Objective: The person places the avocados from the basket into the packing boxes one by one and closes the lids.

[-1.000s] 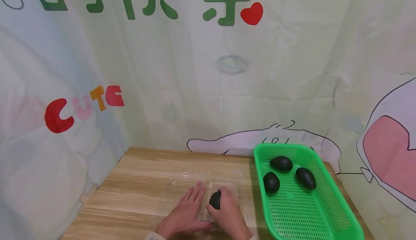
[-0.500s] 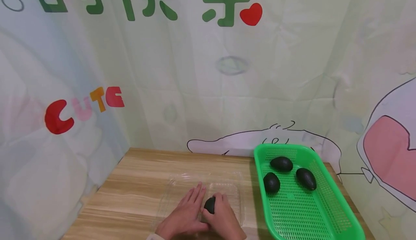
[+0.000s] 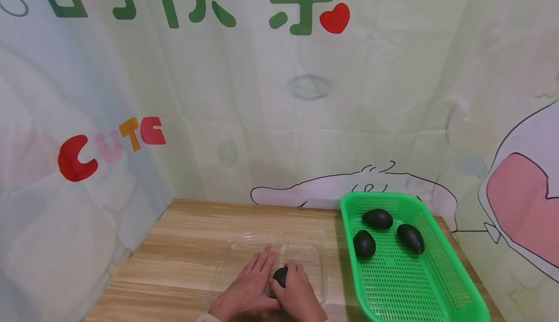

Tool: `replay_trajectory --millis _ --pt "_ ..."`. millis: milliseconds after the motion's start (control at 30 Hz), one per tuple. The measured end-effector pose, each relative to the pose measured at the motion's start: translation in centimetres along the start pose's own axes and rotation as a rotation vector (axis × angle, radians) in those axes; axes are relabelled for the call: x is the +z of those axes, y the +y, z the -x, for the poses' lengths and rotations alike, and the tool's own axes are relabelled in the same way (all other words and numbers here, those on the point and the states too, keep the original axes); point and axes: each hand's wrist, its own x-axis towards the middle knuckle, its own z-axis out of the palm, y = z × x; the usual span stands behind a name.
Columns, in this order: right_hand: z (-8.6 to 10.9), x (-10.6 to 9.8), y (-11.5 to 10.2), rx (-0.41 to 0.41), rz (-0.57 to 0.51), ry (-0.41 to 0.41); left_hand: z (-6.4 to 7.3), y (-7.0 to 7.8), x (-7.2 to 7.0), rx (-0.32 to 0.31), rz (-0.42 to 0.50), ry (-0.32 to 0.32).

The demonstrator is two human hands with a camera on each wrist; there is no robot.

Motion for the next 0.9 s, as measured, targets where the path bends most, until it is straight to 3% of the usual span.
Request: replay_trajectory --millis 500,900 --pt "0.2 -0.7 -0.2 -0.010 0.005 0.003 0.1 -0.1 0.0 0.034 0.013 0.020" --pt "1.6 -2.4 -1.1 -0.016 0.050 0.100 -0.2 -0.1 -0.1 0.023 0.016 0.012"
